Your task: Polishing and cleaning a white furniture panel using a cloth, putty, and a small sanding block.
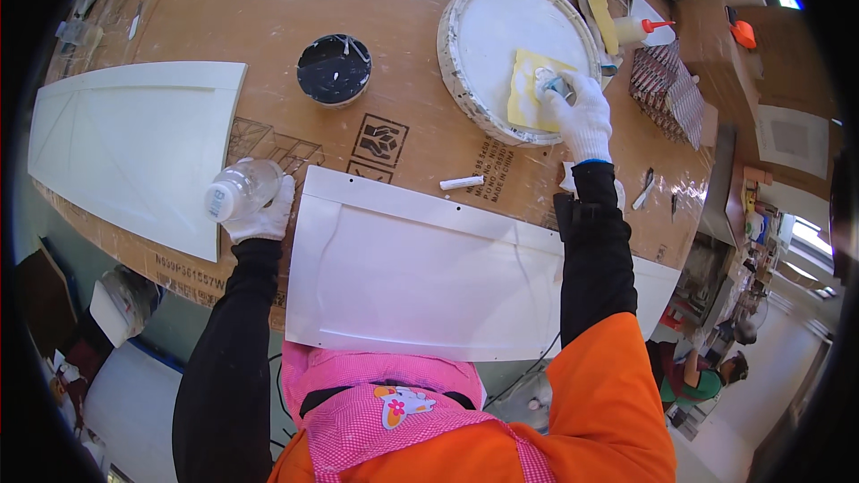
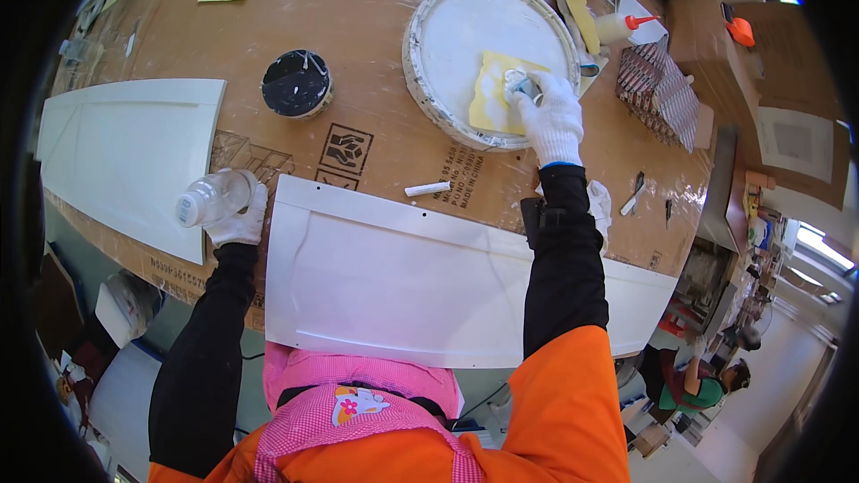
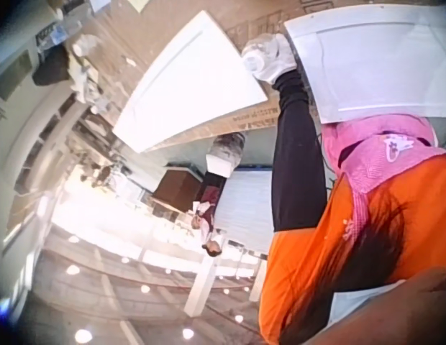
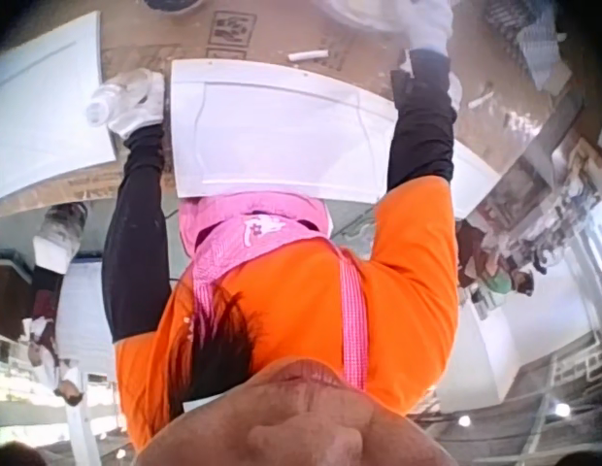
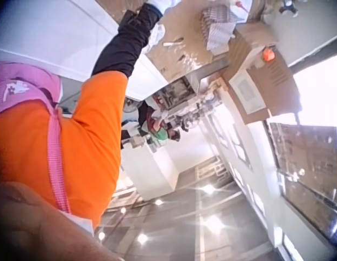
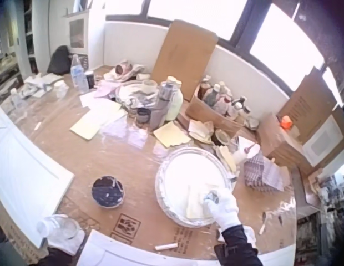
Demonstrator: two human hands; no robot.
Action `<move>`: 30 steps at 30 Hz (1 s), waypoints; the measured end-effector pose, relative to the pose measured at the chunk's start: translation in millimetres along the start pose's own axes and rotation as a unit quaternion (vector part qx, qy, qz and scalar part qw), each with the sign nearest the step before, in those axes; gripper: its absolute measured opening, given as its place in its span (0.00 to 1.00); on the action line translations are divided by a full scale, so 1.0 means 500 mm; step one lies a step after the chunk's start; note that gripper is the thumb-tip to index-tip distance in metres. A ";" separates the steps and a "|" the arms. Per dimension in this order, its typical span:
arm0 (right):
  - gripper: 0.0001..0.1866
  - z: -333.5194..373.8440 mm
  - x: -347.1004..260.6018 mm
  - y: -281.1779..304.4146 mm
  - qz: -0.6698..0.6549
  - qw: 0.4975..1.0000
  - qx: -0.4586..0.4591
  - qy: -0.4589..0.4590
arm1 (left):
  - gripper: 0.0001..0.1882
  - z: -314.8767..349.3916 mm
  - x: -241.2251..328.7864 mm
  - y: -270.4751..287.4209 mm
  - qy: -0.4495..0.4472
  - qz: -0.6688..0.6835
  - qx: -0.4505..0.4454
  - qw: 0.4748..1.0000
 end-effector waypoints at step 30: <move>0.23 -0.034 0.021 0.006 -0.145 0.977 -0.058 -0.143 | 0.47 -0.005 -0.013 -0.008 0.041 -0.011 0.000 0.999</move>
Point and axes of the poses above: each hand's wrist, its own z-axis away from the middle knuckle, its own y-axis out of the back of the hand, x = y × z, the point moved 3 cm from there along -z, towards the middle knuckle, and after that the axes turned 15 degrees about y, right-handed, at the moved point
